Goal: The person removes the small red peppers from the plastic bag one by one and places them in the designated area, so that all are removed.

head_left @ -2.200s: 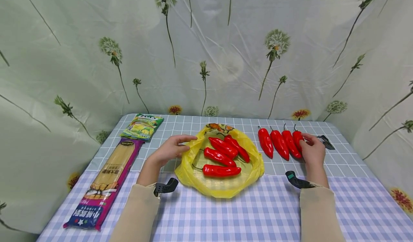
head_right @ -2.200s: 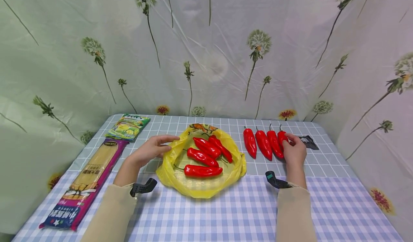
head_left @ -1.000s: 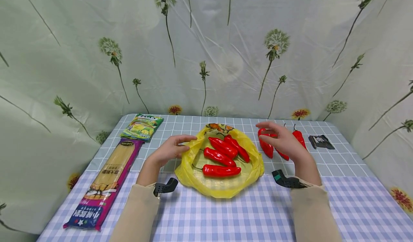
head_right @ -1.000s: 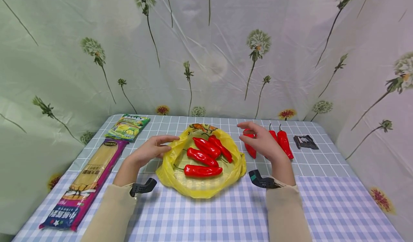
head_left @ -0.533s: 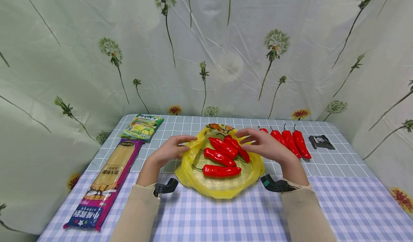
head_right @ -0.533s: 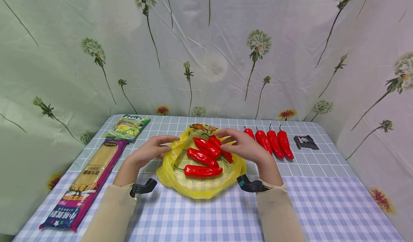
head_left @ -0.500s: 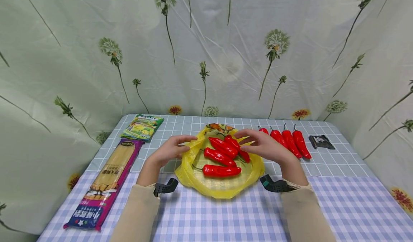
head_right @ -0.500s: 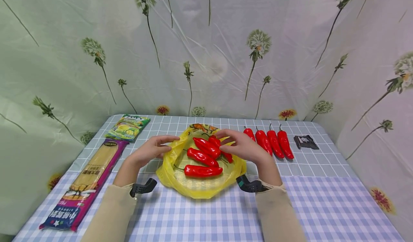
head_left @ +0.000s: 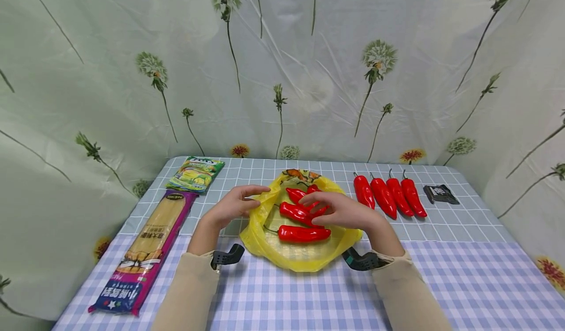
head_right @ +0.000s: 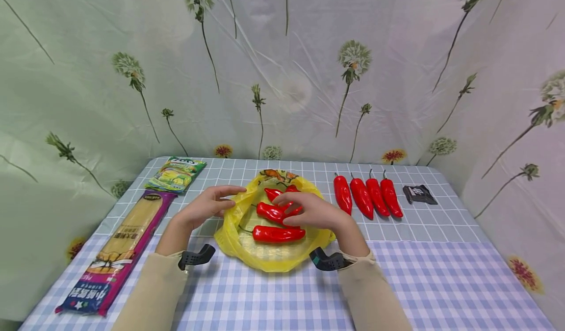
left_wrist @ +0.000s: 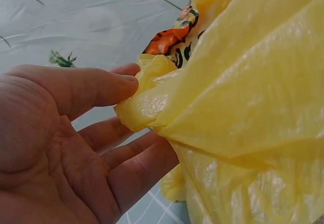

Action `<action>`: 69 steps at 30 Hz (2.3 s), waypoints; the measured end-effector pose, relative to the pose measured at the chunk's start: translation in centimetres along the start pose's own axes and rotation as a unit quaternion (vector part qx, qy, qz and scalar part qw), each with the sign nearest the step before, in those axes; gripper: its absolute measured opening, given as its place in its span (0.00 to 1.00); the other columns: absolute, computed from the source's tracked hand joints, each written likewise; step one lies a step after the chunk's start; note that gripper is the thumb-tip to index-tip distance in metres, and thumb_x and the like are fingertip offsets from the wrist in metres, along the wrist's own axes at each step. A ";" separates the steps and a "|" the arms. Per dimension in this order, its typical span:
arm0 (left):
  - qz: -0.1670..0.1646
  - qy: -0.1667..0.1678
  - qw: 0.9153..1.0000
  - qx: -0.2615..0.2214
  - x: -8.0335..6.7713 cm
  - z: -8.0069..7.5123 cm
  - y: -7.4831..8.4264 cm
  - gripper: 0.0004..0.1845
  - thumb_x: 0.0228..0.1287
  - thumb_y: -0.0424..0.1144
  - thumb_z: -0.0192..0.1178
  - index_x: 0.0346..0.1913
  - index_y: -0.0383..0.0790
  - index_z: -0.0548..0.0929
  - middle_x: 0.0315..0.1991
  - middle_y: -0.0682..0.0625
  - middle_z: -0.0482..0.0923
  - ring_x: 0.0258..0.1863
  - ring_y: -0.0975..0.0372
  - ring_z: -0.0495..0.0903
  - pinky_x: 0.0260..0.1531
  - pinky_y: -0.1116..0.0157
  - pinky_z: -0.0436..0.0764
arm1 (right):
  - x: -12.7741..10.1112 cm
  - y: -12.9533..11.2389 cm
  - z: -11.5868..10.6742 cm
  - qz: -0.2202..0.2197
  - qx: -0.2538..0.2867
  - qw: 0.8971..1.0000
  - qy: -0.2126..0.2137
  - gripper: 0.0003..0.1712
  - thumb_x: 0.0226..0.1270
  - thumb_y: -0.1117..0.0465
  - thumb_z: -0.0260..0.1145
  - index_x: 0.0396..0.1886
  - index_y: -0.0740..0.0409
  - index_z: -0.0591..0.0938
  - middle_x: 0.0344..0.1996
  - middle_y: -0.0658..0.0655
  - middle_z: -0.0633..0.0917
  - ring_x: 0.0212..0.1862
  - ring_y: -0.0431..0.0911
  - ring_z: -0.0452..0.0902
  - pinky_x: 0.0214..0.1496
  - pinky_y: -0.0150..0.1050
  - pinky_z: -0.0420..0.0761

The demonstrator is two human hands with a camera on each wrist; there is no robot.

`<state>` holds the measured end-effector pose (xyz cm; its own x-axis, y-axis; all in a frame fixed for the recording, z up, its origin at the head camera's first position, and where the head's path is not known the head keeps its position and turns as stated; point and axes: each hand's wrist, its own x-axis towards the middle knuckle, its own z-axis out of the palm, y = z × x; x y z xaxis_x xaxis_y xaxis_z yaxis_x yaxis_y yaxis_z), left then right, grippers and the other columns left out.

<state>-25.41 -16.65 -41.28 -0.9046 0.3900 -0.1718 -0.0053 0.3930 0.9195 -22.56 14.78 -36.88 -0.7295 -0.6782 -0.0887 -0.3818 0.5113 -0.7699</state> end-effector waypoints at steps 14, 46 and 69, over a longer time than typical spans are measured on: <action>0.001 -0.003 1.000 -0.002 0.0 -0.1 0.1 0.23 0.72 0.35 0.54 0.67 0.48 0.76 0.71 0.45 0.71 0.64 0.49 0.76 0.52 0.56 0.86 | 1.1 -0.1 2.2 -0.001 -0.003 0.998 -0.066 0.29 0.65 0.62 0.69 0.66 0.54 0.76 0.62 0.57 0.80 0.62 0.54 0.75 0.64 0.54 0.79; -0.001 -0.007 1.000 -0.008 0.2 0.0 -0.1 0.22 0.72 0.34 0.55 0.67 0.49 0.77 0.70 0.46 0.71 0.63 0.50 0.78 0.51 0.58 0.86 | 2.5 0.0 4.7 0.052 -0.071 0.992 -0.088 0.34 0.61 0.61 0.73 0.67 0.37 0.76 0.52 0.43 0.80 0.52 0.42 0.74 0.53 0.36 0.81; 0.000 -0.006 1.000 -0.010 0.2 -0.1 0.0 0.23 0.71 0.35 0.56 0.67 0.48 0.76 0.71 0.46 0.71 0.63 0.50 0.77 0.51 0.57 0.86 | 2.6 -0.6 4.8 0.045 -0.096 0.993 -0.046 0.28 0.57 0.60 0.76 0.56 0.39 0.77 0.46 0.44 0.81 0.50 0.43 0.74 0.48 0.38 0.85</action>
<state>-25.66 -16.65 -41.26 -0.8996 0.3999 -0.1755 -0.0135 0.3764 0.9264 -21.49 10.21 -39.63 -0.7143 -0.6659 -0.2154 -0.4255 0.6575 -0.6218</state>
